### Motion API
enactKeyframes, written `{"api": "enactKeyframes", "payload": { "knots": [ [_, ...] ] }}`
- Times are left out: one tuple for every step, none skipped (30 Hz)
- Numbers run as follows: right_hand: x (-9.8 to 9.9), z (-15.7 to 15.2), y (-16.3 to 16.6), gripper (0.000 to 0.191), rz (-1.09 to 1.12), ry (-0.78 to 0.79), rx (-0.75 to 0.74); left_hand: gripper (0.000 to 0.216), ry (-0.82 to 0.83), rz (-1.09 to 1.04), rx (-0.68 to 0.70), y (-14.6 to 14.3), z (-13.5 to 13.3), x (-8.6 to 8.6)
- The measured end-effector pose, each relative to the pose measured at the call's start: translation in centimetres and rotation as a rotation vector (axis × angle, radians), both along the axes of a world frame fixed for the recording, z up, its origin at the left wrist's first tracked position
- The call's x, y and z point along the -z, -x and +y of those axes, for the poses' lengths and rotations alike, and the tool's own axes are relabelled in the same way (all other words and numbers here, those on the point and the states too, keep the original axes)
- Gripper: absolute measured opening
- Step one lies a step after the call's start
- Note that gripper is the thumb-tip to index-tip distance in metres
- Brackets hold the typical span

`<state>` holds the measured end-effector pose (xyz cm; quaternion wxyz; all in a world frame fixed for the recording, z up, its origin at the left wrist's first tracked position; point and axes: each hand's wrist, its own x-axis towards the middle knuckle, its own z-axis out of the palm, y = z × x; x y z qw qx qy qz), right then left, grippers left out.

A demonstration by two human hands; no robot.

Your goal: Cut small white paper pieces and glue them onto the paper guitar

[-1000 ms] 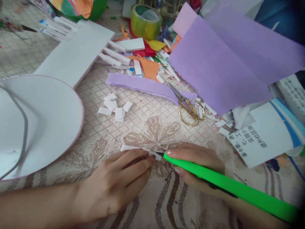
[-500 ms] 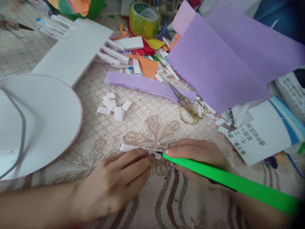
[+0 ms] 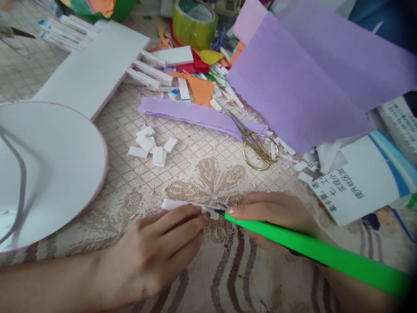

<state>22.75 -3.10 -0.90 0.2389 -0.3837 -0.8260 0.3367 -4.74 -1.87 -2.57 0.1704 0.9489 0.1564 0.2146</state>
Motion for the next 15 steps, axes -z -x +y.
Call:
{"api": "enactKeyframes", "payload": {
  "knots": [
    [0.05,-0.08,-0.12,0.026,-0.004,-0.011,0.005,0.032,0.003,-0.001,-0.001,-0.01,0.0,-0.01],
    [0.09,-0.15,-0.2,0.027,-0.01,-0.017,0.01,0.031,0.006,-0.003,-0.002,-0.01,-0.01,-0.01],
    [0.11,-0.21,-0.26,0.027,-0.014,-0.014,0.012,0.03,0.005,-0.006,-0.003,-0.02,-0.02,-0.01],
    [0.12,-0.26,-0.28,0.028,-0.018,0.0,0.01,0.03,0.003,-0.008,-0.004,-0.02,-0.03,0.0],
    [0.12,-0.31,-0.28,0.027,-0.017,0.021,0.013,0.029,0.001,-0.008,-0.004,-0.01,-0.05,0.02],
    [0.12,-0.35,-0.26,0.026,-0.008,0.043,0.019,0.029,0.002,-0.006,-0.004,0.01,-0.07,0.05],
    [0.11,-0.38,-0.24,0.025,0.009,0.061,0.028,0.029,0.004,-0.002,-0.002,0.04,-0.09,0.08],
    [0.1,-0.41,-0.23,0.024,0.04,0.066,0.037,0.029,0.007,0.003,-0.001,0.08,-0.1,0.1],
    [0.09,-0.43,-0.24,0.024,0.065,0.069,0.047,0.029,0.01,0.005,0.0,0.13,-0.12,0.12],
    [0.07,-0.45,-0.27,0.023,0.083,0.07,0.053,0.028,0.013,0.009,0.002,0.19,-0.14,0.14],
    [0.04,-0.47,-0.33,0.023,0.089,0.072,0.05,0.028,0.014,0.013,0.0,0.23,-0.15,0.15],
    [0.01,-0.48,-0.42,0.023,0.078,0.073,0.046,0.028,0.014,0.018,-0.001,0.26,-0.17,0.16],
    [-0.01,-0.5,-0.55,0.024,0.061,0.066,0.046,0.028,0.014,0.021,0.0,0.28,-0.19,0.16],
    [-0.02,-0.52,-0.71,0.024,0.035,0.055,0.048,0.028,0.015,0.026,0.002,0.29,-0.21,0.17],
    [-0.01,-0.56,-0.9,0.025,0.009,0.036,0.045,0.028,0.016,0.027,0.003,0.28,-0.22,0.18]
  ]
}}
